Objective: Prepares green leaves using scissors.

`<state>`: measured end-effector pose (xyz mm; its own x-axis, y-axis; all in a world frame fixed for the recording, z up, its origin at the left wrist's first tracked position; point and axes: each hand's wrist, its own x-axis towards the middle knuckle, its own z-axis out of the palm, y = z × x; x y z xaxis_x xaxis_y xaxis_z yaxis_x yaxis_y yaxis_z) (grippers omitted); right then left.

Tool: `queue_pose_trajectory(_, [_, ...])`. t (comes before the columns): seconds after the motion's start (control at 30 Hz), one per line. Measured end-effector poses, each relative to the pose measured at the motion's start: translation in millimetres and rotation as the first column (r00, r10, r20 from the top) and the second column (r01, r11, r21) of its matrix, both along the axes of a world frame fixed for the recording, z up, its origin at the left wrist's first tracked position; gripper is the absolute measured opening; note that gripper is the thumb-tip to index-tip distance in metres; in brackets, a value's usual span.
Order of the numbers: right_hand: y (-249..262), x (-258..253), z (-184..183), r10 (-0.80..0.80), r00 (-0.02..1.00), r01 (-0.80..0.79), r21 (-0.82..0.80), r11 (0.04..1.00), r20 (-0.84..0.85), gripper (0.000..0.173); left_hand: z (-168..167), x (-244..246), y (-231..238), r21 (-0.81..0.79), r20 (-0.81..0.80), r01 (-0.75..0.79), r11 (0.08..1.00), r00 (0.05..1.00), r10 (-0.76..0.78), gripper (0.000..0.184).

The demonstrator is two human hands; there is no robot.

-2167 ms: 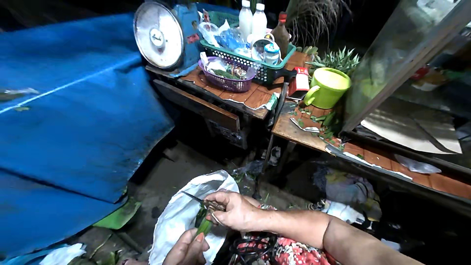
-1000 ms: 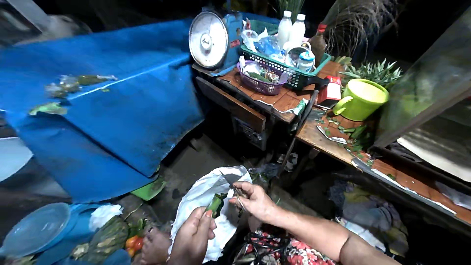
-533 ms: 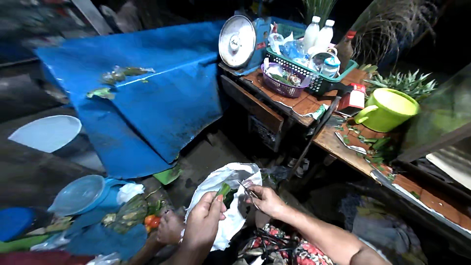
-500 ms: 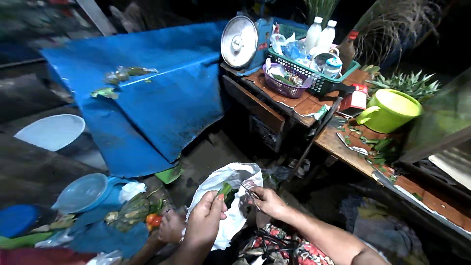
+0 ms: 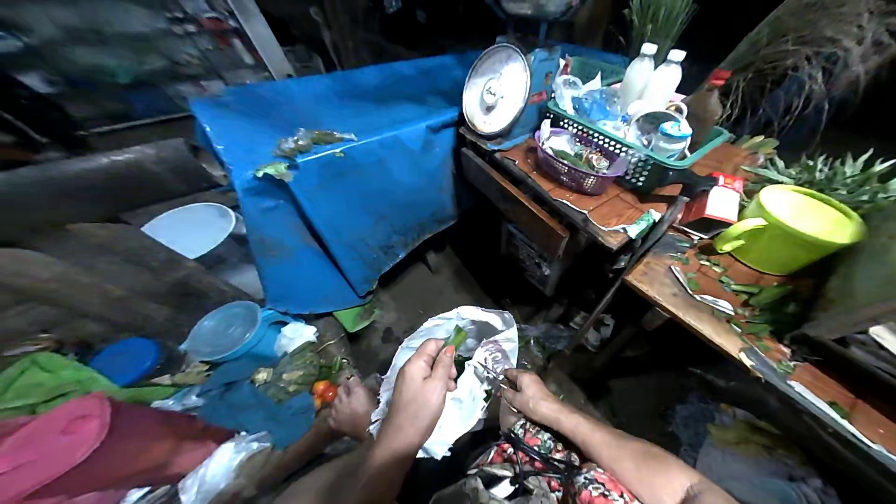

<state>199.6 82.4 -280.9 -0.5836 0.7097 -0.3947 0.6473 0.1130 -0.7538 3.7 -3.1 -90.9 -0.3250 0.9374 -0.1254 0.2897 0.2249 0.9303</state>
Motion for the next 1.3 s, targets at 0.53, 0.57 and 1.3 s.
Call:
queue_pose_trajectory(0.53, [-2,1,0,-0.006,0.995,0.014,0.075,0.997,-0.104,0.045,13,14,15,-0.035,-0.013,0.059,0.998,0.998,-0.059,0.021])
queue_pose_trajectory(0.57, [-3,0,-3,-0.001,0.993,0.014,0.111,0.994,-0.116,0.045,13,14,15,-0.028,-0.015,0.056,0.998,0.998,-0.056,0.021])
queue_pose_trajectory(1.3, [-3,-3,-7,0.031,0.998,-0.013,0.299,0.954,-0.056,0.048,-21,43,-39,-0.090,0.070,0.119,0.989,0.991,-0.113,0.020])
